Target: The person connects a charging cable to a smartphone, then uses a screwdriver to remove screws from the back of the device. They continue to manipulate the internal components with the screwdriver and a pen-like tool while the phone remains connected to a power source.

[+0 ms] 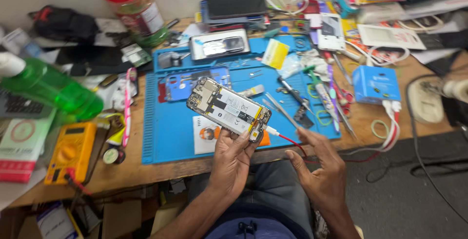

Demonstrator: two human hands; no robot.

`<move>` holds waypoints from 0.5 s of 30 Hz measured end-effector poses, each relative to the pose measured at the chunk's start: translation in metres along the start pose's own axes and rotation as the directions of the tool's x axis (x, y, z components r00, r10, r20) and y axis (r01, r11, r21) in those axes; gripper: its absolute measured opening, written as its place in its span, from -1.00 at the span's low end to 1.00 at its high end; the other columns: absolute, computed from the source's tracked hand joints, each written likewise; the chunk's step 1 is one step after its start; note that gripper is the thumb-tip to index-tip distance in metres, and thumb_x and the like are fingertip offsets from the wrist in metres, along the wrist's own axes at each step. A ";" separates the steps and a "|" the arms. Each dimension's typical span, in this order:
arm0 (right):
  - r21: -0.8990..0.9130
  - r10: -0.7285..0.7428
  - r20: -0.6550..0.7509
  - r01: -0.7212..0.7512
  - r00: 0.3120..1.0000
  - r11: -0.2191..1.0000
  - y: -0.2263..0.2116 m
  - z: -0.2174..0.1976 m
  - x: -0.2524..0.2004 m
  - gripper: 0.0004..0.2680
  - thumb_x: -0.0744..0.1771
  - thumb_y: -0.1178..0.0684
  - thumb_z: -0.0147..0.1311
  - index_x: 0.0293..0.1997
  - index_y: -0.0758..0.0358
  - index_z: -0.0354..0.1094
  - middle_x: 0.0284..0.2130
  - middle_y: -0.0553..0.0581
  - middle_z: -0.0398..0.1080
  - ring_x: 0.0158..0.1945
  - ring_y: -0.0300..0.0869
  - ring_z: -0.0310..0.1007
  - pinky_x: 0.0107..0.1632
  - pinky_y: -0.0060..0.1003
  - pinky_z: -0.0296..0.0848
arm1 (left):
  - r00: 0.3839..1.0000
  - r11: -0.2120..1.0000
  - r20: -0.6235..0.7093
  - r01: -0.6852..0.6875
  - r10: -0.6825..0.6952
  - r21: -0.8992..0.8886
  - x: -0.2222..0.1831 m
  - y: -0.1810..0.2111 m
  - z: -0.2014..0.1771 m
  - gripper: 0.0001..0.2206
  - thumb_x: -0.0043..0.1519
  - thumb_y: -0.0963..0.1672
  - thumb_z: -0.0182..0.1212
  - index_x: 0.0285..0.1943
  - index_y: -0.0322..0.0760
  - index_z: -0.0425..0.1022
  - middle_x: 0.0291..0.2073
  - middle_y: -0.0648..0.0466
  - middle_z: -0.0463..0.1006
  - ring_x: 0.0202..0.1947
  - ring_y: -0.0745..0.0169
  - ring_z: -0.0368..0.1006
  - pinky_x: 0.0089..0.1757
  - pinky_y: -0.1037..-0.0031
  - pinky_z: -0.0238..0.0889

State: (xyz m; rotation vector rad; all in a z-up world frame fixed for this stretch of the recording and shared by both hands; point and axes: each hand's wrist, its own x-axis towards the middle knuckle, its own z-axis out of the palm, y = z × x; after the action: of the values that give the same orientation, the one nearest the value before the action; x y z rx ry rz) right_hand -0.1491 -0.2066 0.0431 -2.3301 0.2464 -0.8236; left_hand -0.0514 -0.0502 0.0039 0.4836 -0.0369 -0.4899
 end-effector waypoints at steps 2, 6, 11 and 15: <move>0.029 0.113 0.124 -0.117 0.986 0.993 0.013 0.010 0.001 -0.69 0.26 0.14 0.29 0.12 0.27 0.49 -0.16 0.19 0.59 -0.07 -0.15 0.60 -0.02 -0.28 0.48 | 0.999 0.998 -0.049 -0.026 0.024 -0.053 -0.004 -0.002 -0.005 -0.68 0.33 -0.27 0.10 0.27 -0.30 0.25 0.09 -0.01 0.52 0.10 0.24 0.50 0.17 0.32 0.36; 0.198 0.304 0.295 -0.369 0.906 0.908 0.047 0.020 0.020 -0.82 0.32 0.15 0.19 0.01 0.25 0.57 -0.32 0.11 0.63 -0.25 -0.24 0.61 -0.18 -0.40 0.54 | 0.991 0.988 -0.134 -0.051 0.032 -0.144 -0.008 -0.014 -0.013 -0.64 0.31 -0.27 0.08 0.28 -0.25 0.22 0.13 0.01 0.48 0.14 0.25 0.45 0.20 0.28 0.34; 0.148 0.265 0.440 -0.360 0.858 0.921 0.068 0.026 0.051 -0.84 0.32 0.12 0.18 -0.04 0.22 0.59 -0.32 0.07 0.64 -0.26 -0.31 0.61 -0.18 -0.41 0.55 | 0.983 0.977 -0.183 -0.056 0.018 -0.204 -0.015 -0.028 -0.016 -0.60 0.31 -0.26 0.09 0.32 -0.25 0.16 0.22 -0.05 0.36 0.25 0.13 0.34 0.29 0.22 0.24; -0.032 0.188 0.375 -0.190 0.908 0.981 0.062 0.027 0.056 -0.86 0.33 0.08 0.21 -0.07 0.21 0.60 -0.33 0.12 0.61 -0.33 -0.23 0.58 -0.23 -0.31 0.49 | 0.990 0.980 -0.090 0.090 -0.107 -0.178 -0.038 -0.018 -0.015 -0.44 0.32 -0.22 0.13 0.49 -0.35 -0.01 0.40 -0.13 0.24 0.41 0.05 0.25 0.34 0.22 0.11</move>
State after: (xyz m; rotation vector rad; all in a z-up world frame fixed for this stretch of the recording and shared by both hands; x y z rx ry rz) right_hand -0.0862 -0.2611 0.0157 -2.3575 0.2955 -0.2709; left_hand -0.0909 -0.0402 -0.0147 0.3385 0.1248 -0.5608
